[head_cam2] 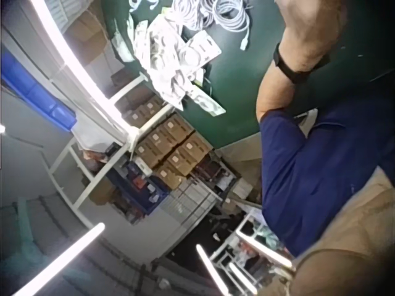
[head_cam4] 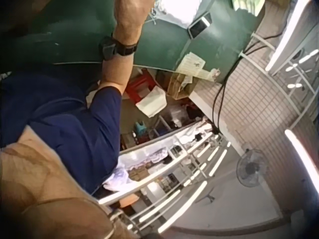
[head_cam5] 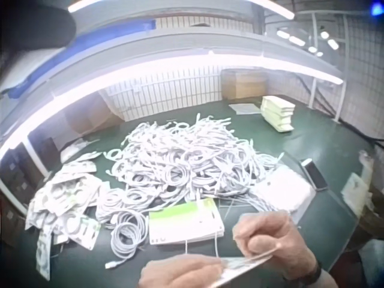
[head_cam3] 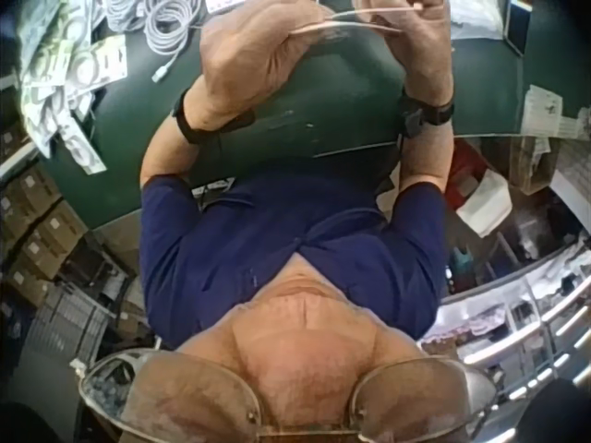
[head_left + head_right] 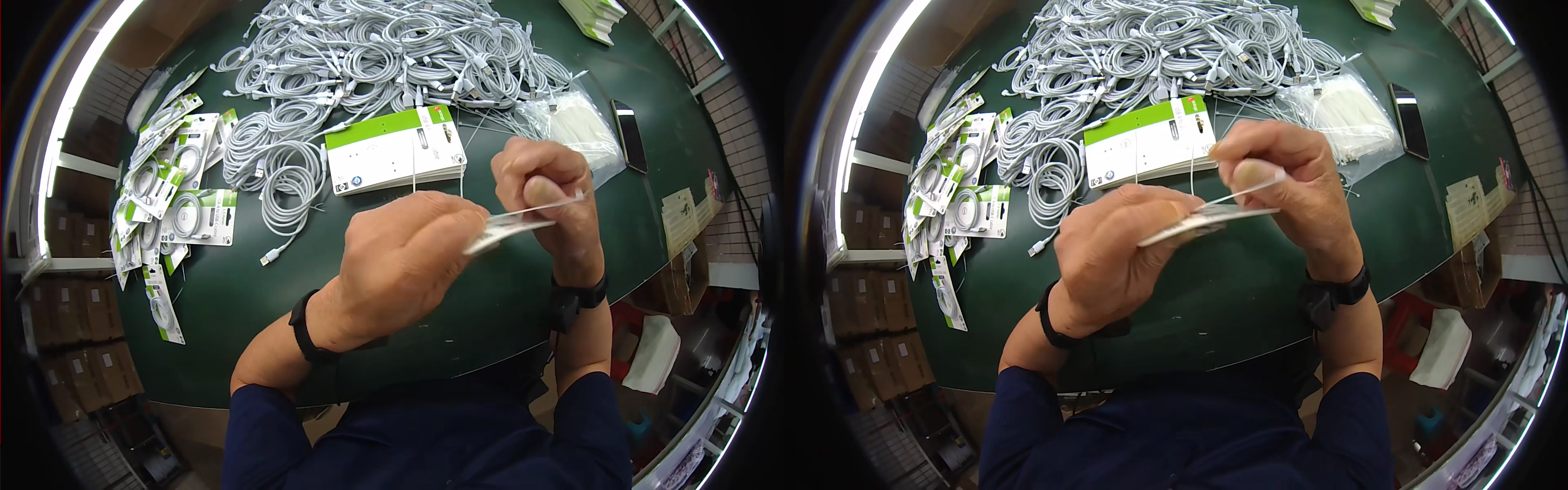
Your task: Secure USB cables onto cardboard backing cards using plastic ties.
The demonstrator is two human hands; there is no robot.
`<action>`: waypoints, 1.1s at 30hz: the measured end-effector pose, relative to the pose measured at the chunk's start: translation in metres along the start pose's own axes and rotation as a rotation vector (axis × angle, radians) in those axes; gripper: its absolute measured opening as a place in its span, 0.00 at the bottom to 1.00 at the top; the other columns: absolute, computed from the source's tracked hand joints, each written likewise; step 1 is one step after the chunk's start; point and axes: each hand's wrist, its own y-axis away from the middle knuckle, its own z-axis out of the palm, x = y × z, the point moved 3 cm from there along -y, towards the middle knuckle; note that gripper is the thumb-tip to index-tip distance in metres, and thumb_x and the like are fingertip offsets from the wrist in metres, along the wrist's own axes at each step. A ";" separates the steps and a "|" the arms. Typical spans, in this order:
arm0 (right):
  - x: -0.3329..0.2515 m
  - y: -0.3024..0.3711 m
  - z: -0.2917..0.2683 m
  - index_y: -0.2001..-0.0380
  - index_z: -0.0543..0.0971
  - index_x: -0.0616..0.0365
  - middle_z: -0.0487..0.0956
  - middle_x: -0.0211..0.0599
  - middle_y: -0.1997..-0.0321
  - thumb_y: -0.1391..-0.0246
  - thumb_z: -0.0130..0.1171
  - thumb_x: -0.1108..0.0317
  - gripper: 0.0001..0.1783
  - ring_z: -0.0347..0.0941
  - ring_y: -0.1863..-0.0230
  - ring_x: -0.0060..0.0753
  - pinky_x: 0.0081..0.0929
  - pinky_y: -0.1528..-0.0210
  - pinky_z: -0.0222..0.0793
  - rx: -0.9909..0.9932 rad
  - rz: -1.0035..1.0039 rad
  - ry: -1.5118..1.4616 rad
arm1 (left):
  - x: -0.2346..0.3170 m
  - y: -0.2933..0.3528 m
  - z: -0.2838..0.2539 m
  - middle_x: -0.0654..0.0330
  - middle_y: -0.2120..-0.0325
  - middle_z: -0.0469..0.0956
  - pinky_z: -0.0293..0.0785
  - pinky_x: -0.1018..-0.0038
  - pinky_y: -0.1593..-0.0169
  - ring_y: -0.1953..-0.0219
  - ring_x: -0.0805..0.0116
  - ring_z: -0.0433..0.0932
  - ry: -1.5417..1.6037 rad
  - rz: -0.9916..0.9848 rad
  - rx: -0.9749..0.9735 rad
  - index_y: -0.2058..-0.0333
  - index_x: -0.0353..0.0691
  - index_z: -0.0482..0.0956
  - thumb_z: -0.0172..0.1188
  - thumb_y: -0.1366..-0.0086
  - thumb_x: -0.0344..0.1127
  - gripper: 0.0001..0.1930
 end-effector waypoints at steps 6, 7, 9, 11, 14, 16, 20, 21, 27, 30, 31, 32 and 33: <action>-0.005 0.002 0.004 0.62 0.81 0.59 0.78 0.35 0.68 0.50 0.71 0.76 0.12 0.68 0.69 0.27 0.22 0.70 0.62 0.390 -0.350 0.385 | -0.032 0.004 -0.005 0.58 0.65 0.84 0.78 0.76 0.63 0.67 0.74 0.82 0.578 -0.590 0.258 0.56 0.32 0.77 0.54 0.25 0.30 0.08; -0.007 0.000 0.011 0.62 0.82 0.58 0.78 0.34 0.68 0.52 0.71 0.78 0.12 0.68 0.69 0.28 0.23 0.69 0.63 0.309 -0.457 0.621 | -0.036 0.003 -0.004 0.58 0.65 0.84 0.78 0.76 0.63 0.67 0.74 0.82 0.575 -0.586 0.269 0.56 0.32 0.77 0.54 0.25 0.30 0.08; -0.005 0.001 0.028 0.63 0.83 0.55 0.78 0.33 0.69 0.54 0.71 0.81 0.14 0.69 0.69 0.30 0.24 0.68 0.65 0.136 -0.662 1.092 | -0.046 0.006 0.002 0.59 0.66 0.83 0.76 0.78 0.64 0.67 0.79 0.79 0.677 -0.670 0.281 0.54 0.31 0.75 0.52 0.24 0.30 0.08; 0.006 0.001 0.036 0.63 0.84 0.54 0.78 0.31 0.69 0.57 0.72 0.82 0.17 0.69 0.69 0.31 0.25 0.67 0.66 0.073 -0.671 1.190 | -0.055 0.011 0.007 0.60 0.66 0.83 0.76 0.80 0.65 0.66 0.81 0.78 0.730 -0.712 0.292 0.54 0.31 0.74 0.51 0.23 0.30 0.08; 0.019 0.002 0.042 0.63 0.86 0.51 0.78 0.28 0.69 0.61 0.73 0.82 0.20 0.69 0.69 0.32 0.26 0.67 0.67 0.020 -0.679 1.316 | -0.062 0.017 0.014 0.61 0.68 0.82 0.73 0.82 0.66 0.69 0.82 0.75 0.650 -0.711 0.243 0.56 0.31 0.75 0.51 0.24 0.29 0.07; 0.023 0.003 0.042 0.63 0.87 0.49 0.78 0.26 0.69 0.63 0.74 0.81 0.21 0.69 0.69 0.32 0.27 0.68 0.66 0.042 -0.681 1.369 | -0.061 0.020 0.020 0.62 0.68 0.81 0.73 0.82 0.66 0.69 0.83 0.74 0.668 -0.714 0.252 0.57 0.31 0.75 0.51 0.24 0.29 0.07; 0.021 0.002 0.039 0.65 0.86 0.51 0.77 0.26 0.68 0.67 0.73 0.78 0.20 0.70 0.68 0.31 0.25 0.71 0.68 0.032 -0.760 1.421 | -0.059 0.021 0.024 0.62 0.67 0.81 0.73 0.81 0.65 0.67 0.83 0.73 0.716 -0.729 0.233 0.57 0.31 0.75 0.51 0.24 0.29 0.07; 0.021 0.003 0.039 0.65 0.86 0.51 0.77 0.26 0.68 0.67 0.73 0.78 0.20 0.70 0.68 0.31 0.25 0.71 0.68 0.033 -0.760 1.423 | -0.059 0.021 0.023 0.61 0.66 0.81 0.73 0.80 0.63 0.66 0.83 0.74 0.734 -0.743 0.207 0.56 0.31 0.75 0.52 0.24 0.30 0.07; 0.017 0.004 0.038 0.65 0.84 0.53 0.76 0.27 0.69 0.61 0.74 0.80 0.17 0.69 0.68 0.32 0.28 0.68 0.66 0.140 -0.747 1.356 | -0.047 0.017 0.021 0.61 0.62 0.81 0.76 0.79 0.58 0.62 0.81 0.76 0.781 -0.710 0.165 0.51 0.31 0.74 0.55 0.26 0.29 0.10; 0.016 0.004 0.036 0.66 0.83 0.55 0.76 0.27 0.69 0.59 0.73 0.79 0.15 0.69 0.68 0.32 0.28 0.68 0.66 0.169 -0.746 1.333 | -0.045 0.017 0.020 0.61 0.59 0.82 0.77 0.78 0.54 0.59 0.78 0.78 0.668 -0.637 0.069 0.48 0.31 0.74 0.57 0.28 0.27 0.13; 0.016 0.004 0.035 0.66 0.83 0.55 0.77 0.28 0.68 0.58 0.73 0.79 0.14 0.70 0.68 0.32 0.28 0.68 0.67 0.171 -0.747 1.323 | -0.046 0.017 0.021 0.61 0.59 0.82 0.77 0.78 0.54 0.59 0.78 0.78 0.666 -0.637 0.060 0.48 0.31 0.74 0.57 0.28 0.27 0.13; 0.016 0.004 0.035 0.66 0.83 0.56 0.78 0.28 0.68 0.56 0.73 0.79 0.13 0.70 0.67 0.33 0.28 0.68 0.67 0.174 -0.748 1.313 | -0.046 0.017 0.022 0.60 0.59 0.82 0.78 0.78 0.53 0.58 0.78 0.79 0.714 -0.656 0.087 0.48 0.31 0.74 0.58 0.29 0.27 0.13; 0.016 0.005 0.035 0.66 0.83 0.56 0.78 0.28 0.68 0.56 0.73 0.79 0.13 0.70 0.67 0.33 0.28 0.68 0.67 0.180 -0.748 1.311 | -0.047 0.018 0.023 0.59 0.58 0.82 0.78 0.77 0.53 0.58 0.77 0.79 0.763 -0.676 0.118 0.48 0.31 0.74 0.58 0.29 0.26 0.13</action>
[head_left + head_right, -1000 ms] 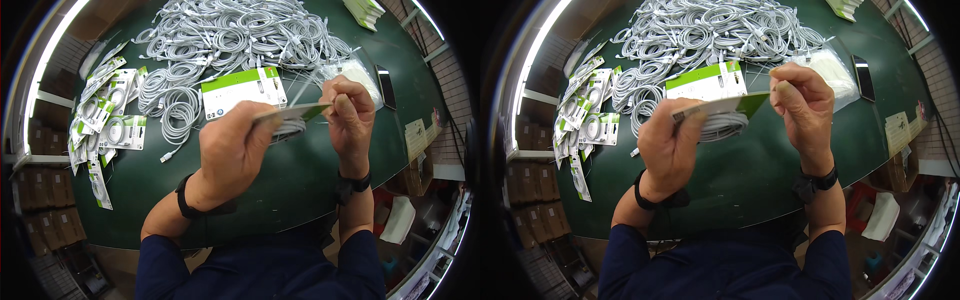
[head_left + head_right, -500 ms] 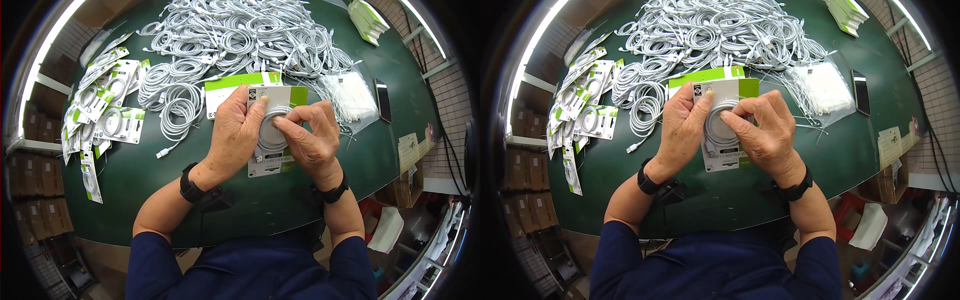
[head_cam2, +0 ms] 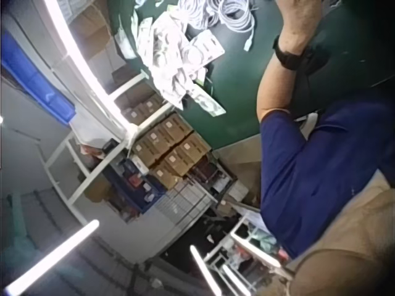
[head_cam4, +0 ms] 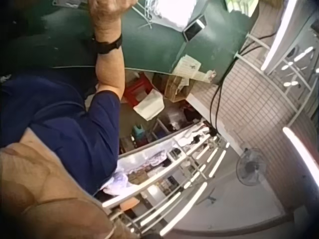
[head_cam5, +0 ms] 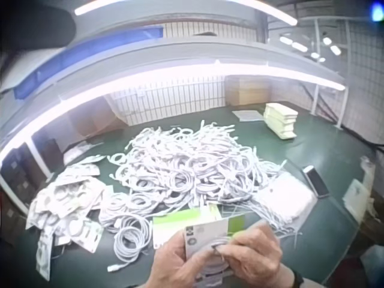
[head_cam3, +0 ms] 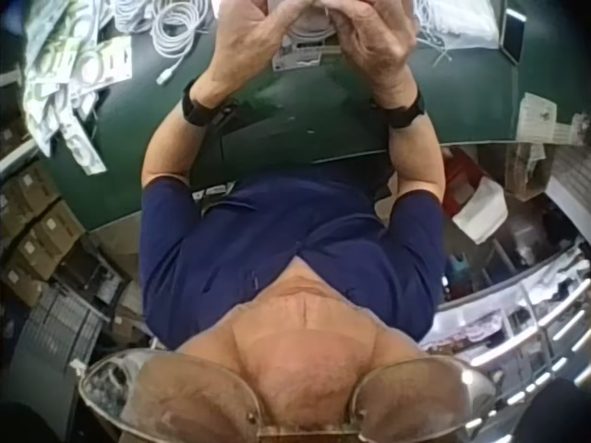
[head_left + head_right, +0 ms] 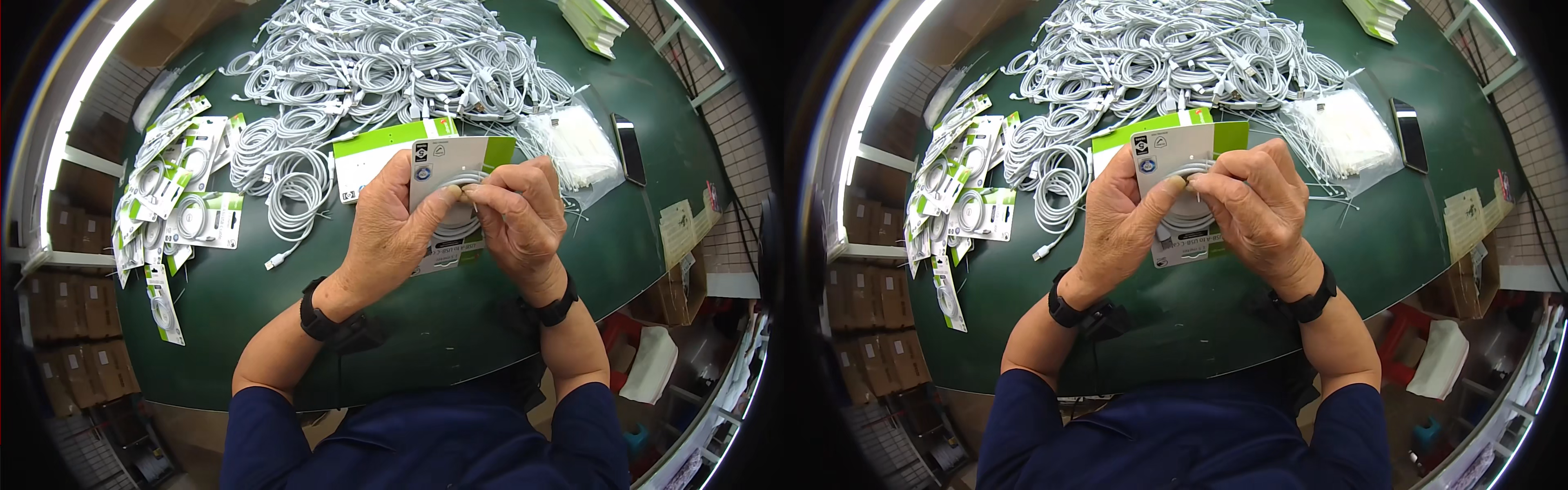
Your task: Secure USB cables onto cardboard backing cards using plastic ties.
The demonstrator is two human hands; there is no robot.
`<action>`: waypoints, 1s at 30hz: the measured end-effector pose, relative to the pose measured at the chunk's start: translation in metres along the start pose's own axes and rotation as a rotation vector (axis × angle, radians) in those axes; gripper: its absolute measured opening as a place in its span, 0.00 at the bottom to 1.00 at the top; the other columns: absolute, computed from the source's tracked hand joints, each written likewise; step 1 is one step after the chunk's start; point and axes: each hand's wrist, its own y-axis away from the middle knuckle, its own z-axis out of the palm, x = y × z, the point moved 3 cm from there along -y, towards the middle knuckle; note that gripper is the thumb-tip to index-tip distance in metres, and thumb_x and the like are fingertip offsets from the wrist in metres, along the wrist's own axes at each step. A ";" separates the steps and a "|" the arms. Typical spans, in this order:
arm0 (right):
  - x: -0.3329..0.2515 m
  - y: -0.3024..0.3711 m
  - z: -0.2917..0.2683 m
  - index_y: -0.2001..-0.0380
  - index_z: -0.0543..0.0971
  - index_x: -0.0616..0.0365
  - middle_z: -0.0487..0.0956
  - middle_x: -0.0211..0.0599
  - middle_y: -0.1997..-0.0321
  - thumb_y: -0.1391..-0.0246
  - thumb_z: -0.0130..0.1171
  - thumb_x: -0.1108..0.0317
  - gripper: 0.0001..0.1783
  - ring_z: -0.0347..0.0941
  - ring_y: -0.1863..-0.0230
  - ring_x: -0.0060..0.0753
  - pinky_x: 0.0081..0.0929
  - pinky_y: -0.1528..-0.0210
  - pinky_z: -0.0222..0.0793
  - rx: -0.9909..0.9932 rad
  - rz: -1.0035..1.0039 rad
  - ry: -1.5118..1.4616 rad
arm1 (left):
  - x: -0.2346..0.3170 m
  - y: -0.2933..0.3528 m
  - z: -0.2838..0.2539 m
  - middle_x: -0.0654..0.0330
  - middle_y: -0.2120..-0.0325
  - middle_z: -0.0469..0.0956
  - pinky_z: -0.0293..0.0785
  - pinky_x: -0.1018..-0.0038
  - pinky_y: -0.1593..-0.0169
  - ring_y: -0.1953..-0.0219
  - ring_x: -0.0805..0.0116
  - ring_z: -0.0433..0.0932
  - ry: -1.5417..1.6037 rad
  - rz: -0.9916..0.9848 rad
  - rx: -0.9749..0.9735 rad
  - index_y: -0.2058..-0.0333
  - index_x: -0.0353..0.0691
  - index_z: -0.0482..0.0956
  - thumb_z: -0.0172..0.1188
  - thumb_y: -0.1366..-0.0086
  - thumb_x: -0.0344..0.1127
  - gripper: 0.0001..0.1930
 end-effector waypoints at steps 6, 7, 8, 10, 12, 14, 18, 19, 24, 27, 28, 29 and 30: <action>-0.008 0.003 0.001 0.66 0.82 0.56 0.82 0.31 0.62 0.54 0.73 0.77 0.11 0.75 0.64 0.35 0.28 0.66 0.71 -0.052 -0.064 -0.053 | -0.001 -0.001 -0.006 0.56 0.55 0.82 0.79 0.76 0.51 0.55 0.75 0.80 0.082 -0.045 0.047 0.47 0.30 0.74 0.59 0.30 0.25 0.14; -0.010 0.004 0.001 0.67 0.82 0.56 0.83 0.31 0.61 0.54 0.72 0.77 0.11 0.76 0.64 0.35 0.28 0.66 0.72 -0.066 -0.076 -0.074 | -0.001 -0.001 -0.006 0.56 0.55 0.82 0.79 0.76 0.51 0.55 0.75 0.81 0.092 -0.039 0.048 0.47 0.30 0.74 0.59 0.30 0.24 0.14; -0.011 0.004 0.000 0.67 0.82 0.56 0.83 0.31 0.61 0.54 0.72 0.77 0.11 0.76 0.64 0.35 0.28 0.66 0.72 -0.068 -0.076 -0.075 | 0.000 0.000 -0.006 0.56 0.55 0.82 0.79 0.76 0.50 0.55 0.75 0.81 0.102 -0.032 0.050 0.47 0.30 0.74 0.59 0.30 0.24 0.14; -0.013 0.003 0.000 0.66 0.80 0.55 0.83 0.32 0.61 0.52 0.72 0.77 0.12 0.78 0.64 0.35 0.28 0.66 0.73 -0.096 -0.094 -0.099 | 0.000 0.000 -0.007 0.56 0.55 0.82 0.79 0.76 0.50 0.55 0.75 0.81 0.112 -0.026 0.054 0.47 0.30 0.74 0.59 0.30 0.24 0.15; -0.015 0.002 0.000 0.65 0.79 0.55 0.83 0.32 0.60 0.51 0.71 0.77 0.12 0.78 0.64 0.36 0.28 0.66 0.73 -0.112 -0.103 -0.115 | 0.000 -0.002 -0.009 0.56 0.55 0.82 0.79 0.75 0.50 0.55 0.75 0.81 0.148 -0.023 0.070 0.46 0.30 0.74 0.59 0.30 0.24 0.15; -0.017 0.002 0.000 0.63 0.76 0.54 0.83 0.34 0.60 0.47 0.69 0.76 0.13 0.78 0.65 0.36 0.28 0.66 0.73 -0.111 -0.091 -0.198 | 0.001 -0.003 -0.011 0.56 0.54 0.82 0.79 0.75 0.49 0.55 0.75 0.81 0.166 -0.022 0.080 0.46 0.29 0.74 0.59 0.30 0.24 0.15; -0.018 0.006 0.003 0.62 0.75 0.51 0.84 0.33 0.60 0.44 0.67 0.73 0.10 0.79 0.65 0.34 0.29 0.65 0.73 -0.065 -0.057 -0.302 | -0.001 -0.005 -0.013 0.56 0.54 0.83 0.79 0.75 0.49 0.55 0.74 0.81 0.198 -0.026 0.091 0.46 0.30 0.74 0.59 0.30 0.24 0.15; -0.018 0.007 0.003 0.63 0.76 0.51 0.85 0.32 0.60 0.43 0.66 0.72 0.09 0.80 0.65 0.33 0.29 0.65 0.73 -0.042 -0.044 -0.332 | -0.002 -0.005 -0.013 0.56 0.54 0.83 0.79 0.75 0.49 0.55 0.74 0.81 0.197 -0.031 0.087 0.46 0.29 0.75 0.59 0.30 0.23 0.15; -0.017 0.007 0.002 0.62 0.74 0.50 0.85 0.33 0.60 0.41 0.65 0.72 0.09 0.80 0.66 0.34 0.29 0.65 0.74 -0.052 -0.027 -0.369 | -0.002 -0.004 -0.012 0.56 0.55 0.83 0.80 0.75 0.49 0.55 0.75 0.81 0.194 -0.039 0.081 0.47 0.29 0.75 0.59 0.30 0.23 0.14; -0.016 0.007 0.001 0.62 0.74 0.49 0.85 0.33 0.60 0.42 0.66 0.72 0.10 0.80 0.66 0.35 0.29 0.65 0.74 -0.051 0.003 -0.393 | -0.002 -0.004 -0.012 0.56 0.55 0.83 0.80 0.75 0.50 0.55 0.75 0.81 0.195 -0.042 0.085 0.47 0.29 0.75 0.59 0.30 0.23 0.14; -0.016 0.007 0.001 0.62 0.74 0.49 0.85 0.33 0.60 0.42 0.66 0.72 0.10 0.80 0.66 0.35 0.29 0.65 0.74 -0.051 0.003 -0.394 | -0.002 -0.004 -0.012 0.56 0.55 0.83 0.80 0.75 0.50 0.55 0.75 0.82 0.196 -0.045 0.088 0.47 0.29 0.75 0.59 0.30 0.24 0.14; -0.016 0.007 0.001 0.62 0.73 0.49 0.85 0.33 0.60 0.42 0.66 0.72 0.10 0.80 0.66 0.35 0.29 0.65 0.74 -0.050 0.001 -0.396 | -0.002 -0.004 -0.012 0.56 0.55 0.83 0.80 0.75 0.50 0.55 0.75 0.82 0.197 -0.048 0.090 0.47 0.29 0.75 0.59 0.30 0.24 0.14; -0.017 0.007 0.001 0.62 0.73 0.49 0.85 0.33 0.60 0.42 0.66 0.73 0.11 0.80 0.66 0.35 0.29 0.65 0.75 -0.051 -0.001 -0.398 | -0.002 -0.004 -0.012 0.56 0.55 0.83 0.80 0.75 0.50 0.55 0.75 0.82 0.197 -0.047 0.090 0.47 0.29 0.75 0.59 0.30 0.24 0.14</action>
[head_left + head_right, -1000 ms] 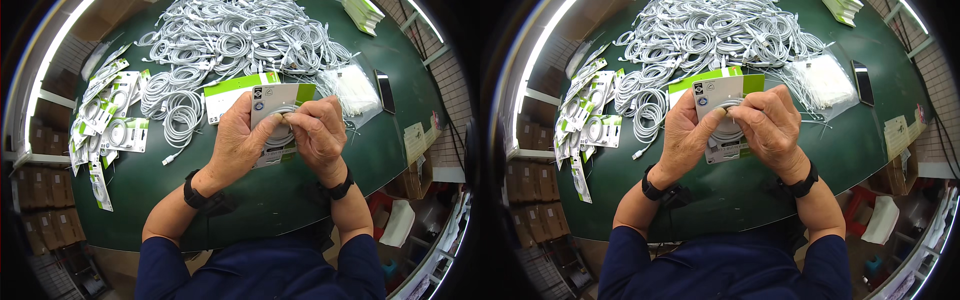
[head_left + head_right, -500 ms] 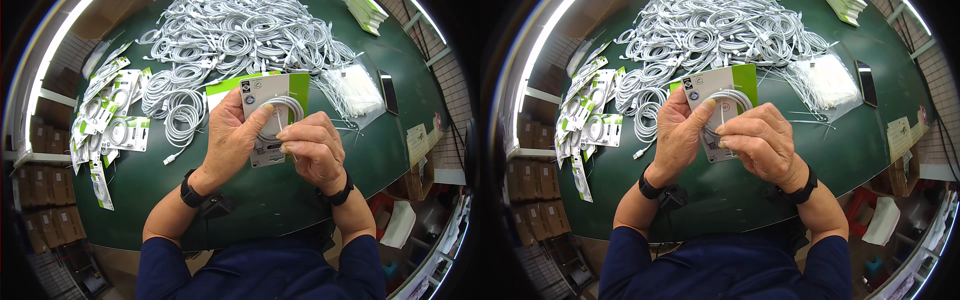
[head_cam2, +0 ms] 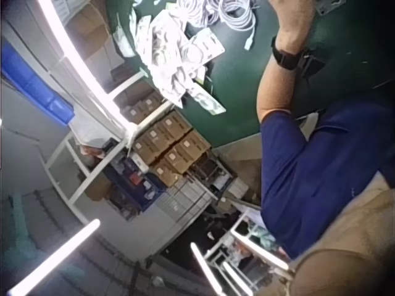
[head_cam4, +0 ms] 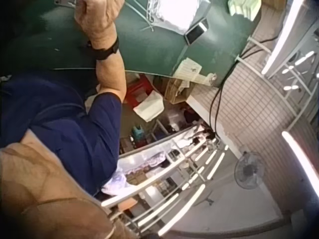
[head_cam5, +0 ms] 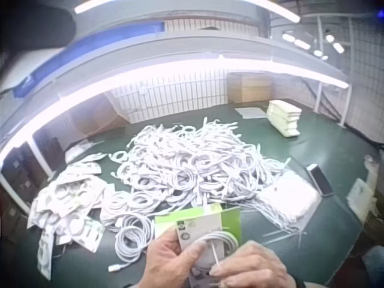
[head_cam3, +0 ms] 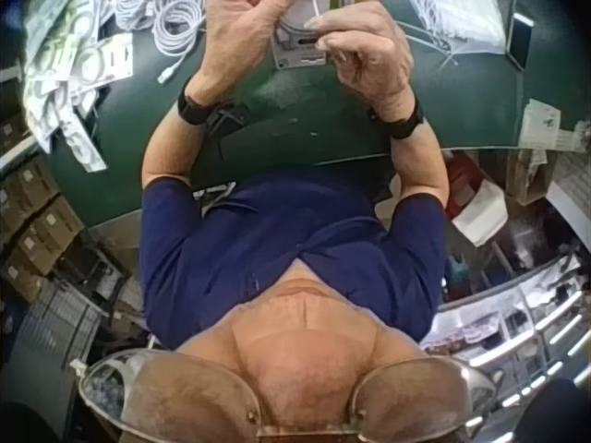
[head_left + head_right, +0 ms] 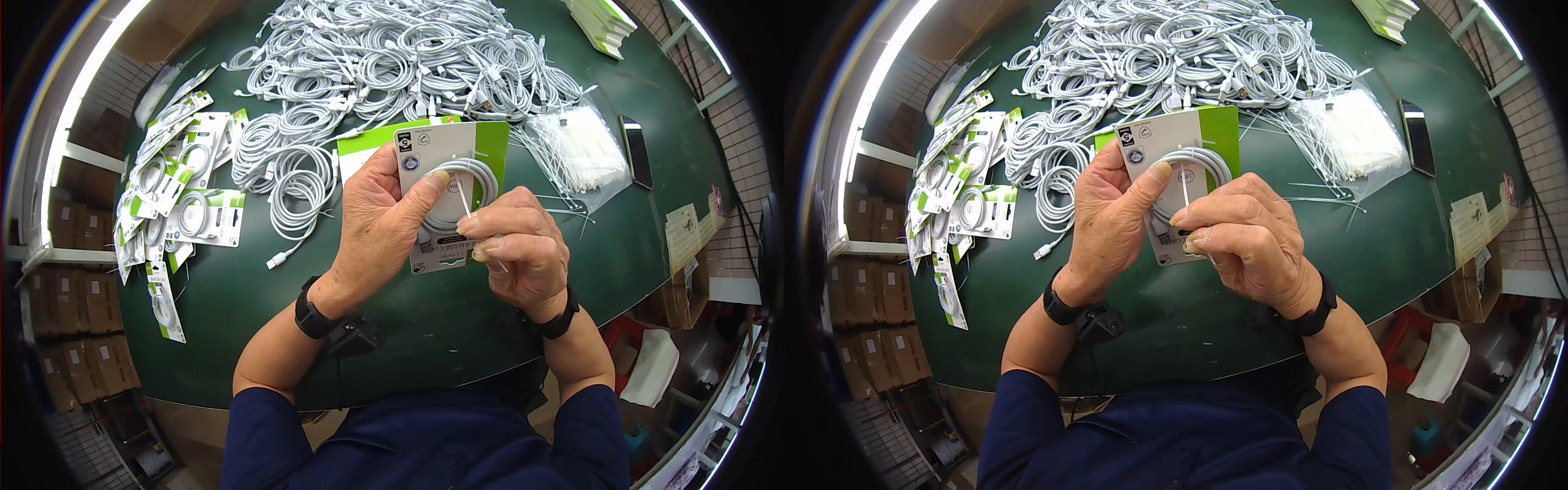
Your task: Secure USB cables onto cardboard backing cards using plastic ties.
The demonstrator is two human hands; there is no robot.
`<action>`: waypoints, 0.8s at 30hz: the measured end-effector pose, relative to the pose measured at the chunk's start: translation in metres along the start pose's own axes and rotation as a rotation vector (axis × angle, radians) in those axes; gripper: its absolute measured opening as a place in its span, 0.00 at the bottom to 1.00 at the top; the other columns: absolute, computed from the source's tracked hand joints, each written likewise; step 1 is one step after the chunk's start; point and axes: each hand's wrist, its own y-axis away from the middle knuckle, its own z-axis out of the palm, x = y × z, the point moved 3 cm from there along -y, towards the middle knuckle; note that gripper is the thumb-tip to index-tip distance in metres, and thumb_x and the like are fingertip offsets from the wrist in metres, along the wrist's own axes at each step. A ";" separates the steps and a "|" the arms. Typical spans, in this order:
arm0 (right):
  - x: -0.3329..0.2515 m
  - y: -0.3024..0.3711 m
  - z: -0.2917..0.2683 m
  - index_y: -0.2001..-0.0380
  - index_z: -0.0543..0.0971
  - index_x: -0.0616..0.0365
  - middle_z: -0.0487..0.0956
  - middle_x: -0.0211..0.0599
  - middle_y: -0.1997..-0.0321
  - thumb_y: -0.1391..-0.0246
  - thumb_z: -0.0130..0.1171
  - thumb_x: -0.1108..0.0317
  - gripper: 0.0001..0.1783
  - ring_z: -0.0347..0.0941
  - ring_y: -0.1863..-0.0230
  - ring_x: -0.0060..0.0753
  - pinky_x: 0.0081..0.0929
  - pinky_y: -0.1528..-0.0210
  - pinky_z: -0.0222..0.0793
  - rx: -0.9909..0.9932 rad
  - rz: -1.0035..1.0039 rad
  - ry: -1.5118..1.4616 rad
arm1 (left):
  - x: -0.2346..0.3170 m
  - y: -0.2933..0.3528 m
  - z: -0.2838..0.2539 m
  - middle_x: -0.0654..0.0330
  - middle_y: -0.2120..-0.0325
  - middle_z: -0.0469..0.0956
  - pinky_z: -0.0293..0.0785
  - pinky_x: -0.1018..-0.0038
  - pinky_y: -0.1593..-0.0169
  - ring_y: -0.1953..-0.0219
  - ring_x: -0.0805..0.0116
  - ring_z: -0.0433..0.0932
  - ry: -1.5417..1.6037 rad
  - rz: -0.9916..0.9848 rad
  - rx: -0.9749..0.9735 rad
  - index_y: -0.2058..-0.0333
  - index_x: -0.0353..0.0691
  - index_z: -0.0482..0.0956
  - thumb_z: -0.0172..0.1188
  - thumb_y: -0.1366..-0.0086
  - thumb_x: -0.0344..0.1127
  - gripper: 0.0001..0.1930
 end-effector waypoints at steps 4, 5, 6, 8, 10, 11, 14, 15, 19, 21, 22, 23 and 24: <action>-0.001 0.000 0.001 0.62 0.73 0.50 0.85 0.35 0.60 0.42 0.66 0.73 0.11 0.80 0.66 0.36 0.30 0.65 0.75 -0.014 -0.009 -0.007 | 0.000 0.000 0.000 0.56 0.55 0.83 0.80 0.75 0.50 0.55 0.74 0.82 -0.014 -0.004 0.005 0.47 0.29 0.75 0.59 0.30 0.24 0.14; -0.001 0.000 0.001 0.62 0.73 0.50 0.85 0.35 0.60 0.42 0.66 0.73 0.10 0.80 0.66 0.36 0.30 0.65 0.76 -0.021 -0.012 -0.009 | 0.000 0.000 0.000 0.56 0.55 0.83 0.80 0.75 0.50 0.55 0.75 0.82 -0.017 -0.007 0.006 0.47 0.29 0.75 0.60 0.30 0.24 0.14; 0.000 0.001 0.001 0.62 0.73 0.50 0.85 0.35 0.60 0.42 0.66 0.73 0.10 0.80 0.66 0.36 0.30 0.65 0.76 -0.022 -0.013 -0.008 | 0.000 0.001 0.000 0.56 0.55 0.83 0.80 0.75 0.50 0.55 0.75 0.82 -0.020 -0.010 0.007 0.47 0.29 0.75 0.60 0.31 0.24 0.14; 0.002 0.003 0.003 0.62 0.74 0.52 0.85 0.36 0.60 0.43 0.66 0.75 0.11 0.80 0.66 0.37 0.31 0.65 0.76 -0.009 -0.014 -0.050 | -0.001 0.001 0.001 0.56 0.55 0.83 0.80 0.75 0.50 0.55 0.75 0.82 -0.022 -0.012 0.008 0.47 0.29 0.75 0.60 0.31 0.24 0.14; 0.002 0.003 0.003 0.62 0.74 0.53 0.85 0.37 0.60 0.43 0.66 0.76 0.11 0.81 0.66 0.37 0.31 0.65 0.77 -0.004 -0.014 -0.071 | -0.002 0.001 0.001 0.56 0.56 0.83 0.80 0.76 0.51 0.56 0.75 0.81 -0.020 -0.017 -0.002 0.48 0.29 0.75 0.59 0.31 0.24 0.14; 0.002 0.003 0.004 0.61 0.73 0.53 0.84 0.39 0.60 0.43 0.65 0.77 0.12 0.81 0.66 0.37 0.31 0.65 0.77 -0.031 -0.014 -0.044 | -0.003 0.001 0.001 0.56 0.56 0.83 0.79 0.76 0.51 0.56 0.75 0.81 -0.019 -0.019 -0.006 0.48 0.29 0.75 0.59 0.30 0.24 0.13; 0.002 0.001 0.004 0.59 0.71 0.55 0.83 0.43 0.60 0.42 0.65 0.79 0.14 0.81 0.66 0.38 0.30 0.66 0.76 -0.087 -0.011 0.010 | -0.006 0.001 0.000 0.56 0.56 0.83 0.79 0.76 0.51 0.56 0.76 0.81 -0.013 -0.030 -0.005 0.49 0.30 0.75 0.59 0.30 0.24 0.13; 0.002 0.000 0.005 0.60 0.72 0.56 0.83 0.43 0.61 0.43 0.65 0.80 0.13 0.81 0.67 0.38 0.30 0.66 0.76 -0.081 -0.017 0.035 | -0.007 0.001 0.000 0.56 0.56 0.83 0.79 0.76 0.51 0.56 0.76 0.81 -0.010 -0.036 -0.005 0.49 0.30 0.76 0.59 0.30 0.24 0.13; 0.008 -0.003 0.004 0.60 0.74 0.59 0.83 0.43 0.63 0.45 0.66 0.82 0.13 0.80 0.67 0.37 0.28 0.66 0.76 -0.054 -0.014 0.101 | -0.011 0.004 0.003 0.56 0.56 0.82 0.79 0.76 0.51 0.56 0.76 0.80 -0.026 -0.046 -0.009 0.49 0.30 0.75 0.59 0.31 0.23 0.12; 0.011 -0.001 0.002 0.60 0.76 0.61 0.83 0.44 0.64 0.45 0.66 0.82 0.11 0.80 0.67 0.37 0.27 0.66 0.76 -0.015 0.011 0.132 | -0.013 0.005 0.006 0.56 0.56 0.82 0.79 0.76 0.51 0.56 0.76 0.80 -0.032 -0.048 -0.011 0.49 0.30 0.75 0.59 0.31 0.23 0.12; 0.011 0.001 0.002 0.60 0.76 0.61 0.83 0.44 0.64 0.45 0.66 0.82 0.11 0.80 0.67 0.37 0.27 0.66 0.76 -0.020 0.012 0.134 | -0.014 0.005 0.007 0.56 0.56 0.82 0.79 0.76 0.51 0.56 0.76 0.80 -0.043 -0.048 -0.014 0.49 0.30 0.75 0.59 0.31 0.23 0.12; 0.013 0.004 0.001 0.60 0.76 0.61 0.83 0.44 0.64 0.45 0.66 0.82 0.11 0.80 0.67 0.37 0.27 0.65 0.75 0.038 0.103 0.082 | -0.015 0.006 0.009 0.57 0.56 0.82 0.79 0.76 0.50 0.56 0.75 0.80 -0.053 -0.048 -0.016 0.49 0.30 0.75 0.58 0.31 0.23 0.12; 0.015 0.006 0.000 0.60 0.77 0.62 0.83 0.44 0.64 0.45 0.66 0.82 0.11 0.80 0.67 0.36 0.27 0.65 0.75 0.095 0.194 0.029 | -0.016 0.006 0.010 0.57 0.56 0.82 0.79 0.76 0.50 0.56 0.75 0.80 -0.047 -0.049 -0.016 0.49 0.30 0.75 0.58 0.31 0.23 0.12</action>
